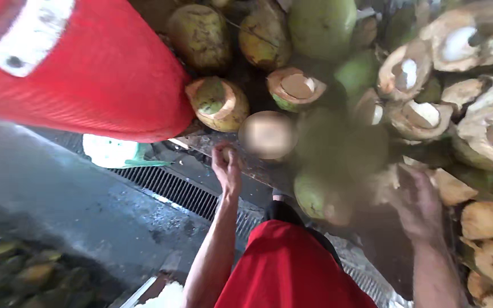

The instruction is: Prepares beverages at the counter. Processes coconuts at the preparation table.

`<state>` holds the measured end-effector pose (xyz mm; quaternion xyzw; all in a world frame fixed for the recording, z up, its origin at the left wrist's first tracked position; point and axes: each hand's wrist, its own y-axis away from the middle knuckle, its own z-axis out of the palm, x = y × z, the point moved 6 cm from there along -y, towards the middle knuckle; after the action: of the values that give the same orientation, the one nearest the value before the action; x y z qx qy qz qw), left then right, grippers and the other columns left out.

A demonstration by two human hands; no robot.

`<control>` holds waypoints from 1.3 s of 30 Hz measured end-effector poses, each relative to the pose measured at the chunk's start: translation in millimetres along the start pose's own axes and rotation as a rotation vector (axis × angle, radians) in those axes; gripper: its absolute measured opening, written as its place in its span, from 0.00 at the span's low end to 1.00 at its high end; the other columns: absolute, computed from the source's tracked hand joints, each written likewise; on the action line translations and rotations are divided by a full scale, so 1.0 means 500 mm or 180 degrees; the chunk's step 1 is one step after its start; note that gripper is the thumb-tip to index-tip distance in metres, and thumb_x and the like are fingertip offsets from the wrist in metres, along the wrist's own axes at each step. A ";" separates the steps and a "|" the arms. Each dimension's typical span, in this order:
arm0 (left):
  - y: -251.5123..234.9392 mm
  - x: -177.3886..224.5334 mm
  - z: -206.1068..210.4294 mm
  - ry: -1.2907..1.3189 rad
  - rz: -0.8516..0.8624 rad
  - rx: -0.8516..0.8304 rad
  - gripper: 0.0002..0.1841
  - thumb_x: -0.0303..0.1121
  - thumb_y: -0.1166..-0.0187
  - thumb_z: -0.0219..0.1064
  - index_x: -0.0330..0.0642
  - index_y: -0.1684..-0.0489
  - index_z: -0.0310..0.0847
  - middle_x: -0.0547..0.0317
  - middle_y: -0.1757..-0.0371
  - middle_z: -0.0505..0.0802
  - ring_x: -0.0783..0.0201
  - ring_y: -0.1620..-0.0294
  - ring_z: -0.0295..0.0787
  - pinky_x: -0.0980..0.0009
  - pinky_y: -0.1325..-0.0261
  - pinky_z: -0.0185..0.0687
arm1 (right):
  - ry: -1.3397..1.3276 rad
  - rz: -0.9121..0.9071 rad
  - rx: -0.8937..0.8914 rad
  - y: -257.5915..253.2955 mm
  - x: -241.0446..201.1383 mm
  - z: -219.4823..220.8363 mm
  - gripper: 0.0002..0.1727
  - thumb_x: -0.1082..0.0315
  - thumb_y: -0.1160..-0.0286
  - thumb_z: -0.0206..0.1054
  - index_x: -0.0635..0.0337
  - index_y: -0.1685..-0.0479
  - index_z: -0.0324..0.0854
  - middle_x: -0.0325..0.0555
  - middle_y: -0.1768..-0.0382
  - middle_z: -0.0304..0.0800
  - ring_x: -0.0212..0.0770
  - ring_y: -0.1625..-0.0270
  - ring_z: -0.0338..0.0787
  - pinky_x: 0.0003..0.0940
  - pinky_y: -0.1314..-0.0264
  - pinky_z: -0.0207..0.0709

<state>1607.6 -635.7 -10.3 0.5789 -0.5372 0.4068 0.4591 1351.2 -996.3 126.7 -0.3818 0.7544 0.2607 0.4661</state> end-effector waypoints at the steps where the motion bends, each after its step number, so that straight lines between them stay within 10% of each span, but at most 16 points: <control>1: -0.002 -0.001 0.002 0.0024 -0.0031 0.0011 0.18 0.34 0.14 0.59 0.38 0.29 0.75 0.52 0.44 0.89 0.63 0.52 0.89 0.60 0.49 0.88 | 0.0008 -0.0006 -0.0047 -0.023 -0.011 0.009 0.46 0.46 0.29 0.75 0.70 0.19 0.65 0.50 0.30 0.82 0.33 0.35 0.86 0.27 0.38 0.86; 7: -0.026 0.020 0.033 -0.0040 -0.0044 -0.0009 0.17 0.37 0.14 0.59 0.43 0.31 0.76 0.53 0.48 0.90 0.63 0.57 0.88 0.60 0.55 0.87 | 0.0257 -0.0288 0.0020 -0.175 -0.079 0.064 0.44 0.47 0.30 0.74 0.65 0.17 0.66 0.53 0.27 0.79 0.35 0.32 0.86 0.31 0.34 0.85; 11: -0.017 0.019 0.039 -0.0526 -0.0037 -0.0146 0.33 0.49 0.17 0.62 0.47 0.14 0.63 0.50 0.16 0.74 0.55 0.19 0.73 0.50 0.23 0.76 | 0.0674 -0.0265 -0.0003 -0.213 -0.092 0.053 0.53 0.39 0.29 0.72 0.52 0.06 0.52 0.53 0.12 0.63 0.45 0.17 0.74 0.42 0.22 0.78; 16: 0.160 0.071 0.047 -0.0121 -0.0271 -0.0467 0.39 0.42 0.24 0.69 0.36 0.13 0.57 0.41 0.16 0.72 0.53 0.19 0.74 0.56 0.25 0.81 | 0.1728 0.0018 0.0315 0.023 -0.038 -0.117 0.37 0.45 0.15 0.61 0.67 0.18 0.69 0.68 0.24 0.75 0.53 0.24 0.81 0.47 0.25 0.81; 20: 0.375 0.086 0.150 0.0122 -0.1009 -0.1616 0.59 0.49 0.39 0.80 0.34 0.08 0.44 0.36 0.11 0.63 0.51 0.16 0.70 0.58 0.29 0.83 | 0.2336 0.1792 0.0118 0.349 0.063 -0.255 0.37 0.43 0.17 0.61 0.68 0.23 0.75 0.73 0.28 0.78 0.71 0.25 0.79 0.68 0.23 0.72; 24: 0.456 0.056 0.233 -0.0323 -0.0902 -0.1506 0.68 0.58 0.53 0.84 0.35 0.07 0.45 0.29 0.12 0.57 0.43 0.14 0.61 0.51 0.21 0.73 | 0.2238 0.2901 0.0185 0.573 0.176 -0.302 0.43 0.41 0.25 0.70 0.69 0.22 0.72 0.76 0.29 0.78 0.74 0.26 0.79 0.76 0.25 0.69; 27: 0.457 0.053 0.264 -0.0573 -0.0811 -0.1234 0.71 0.55 0.56 0.85 0.38 0.06 0.42 0.28 0.11 0.54 0.40 0.11 0.55 0.48 0.16 0.65 | 0.1895 0.2710 0.0103 0.593 0.201 -0.322 0.38 0.49 0.27 0.73 0.70 0.25 0.73 0.70 0.43 0.89 0.66 0.41 0.90 0.70 0.35 0.79; 31: 0.432 0.017 0.287 -0.0120 -0.0788 -0.0879 0.67 0.55 0.53 0.86 0.45 0.06 0.46 0.36 0.15 0.68 0.50 0.18 0.71 0.51 0.22 0.76 | 0.1094 0.2592 -0.0675 0.610 0.266 -0.357 0.32 0.49 0.21 0.69 0.70 0.31 0.74 0.60 0.60 0.91 0.53 0.65 0.94 0.57 0.57 0.90; 39: 0.459 0.005 0.268 0.0112 -0.0559 -0.1006 0.50 0.46 0.32 0.80 0.64 0.06 0.50 0.50 0.20 0.80 0.52 0.31 0.85 0.46 0.37 0.86 | 0.1497 0.1938 -0.0811 0.602 0.290 -0.362 0.31 0.49 0.19 0.67 0.72 0.35 0.78 0.63 0.56 0.91 0.60 0.55 0.93 0.62 0.46 0.85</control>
<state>1376.2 -766.3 -19.4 0.5370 -0.5337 0.2857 0.5876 973.5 -1007.8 84.7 -0.2448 0.8807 0.3838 0.1311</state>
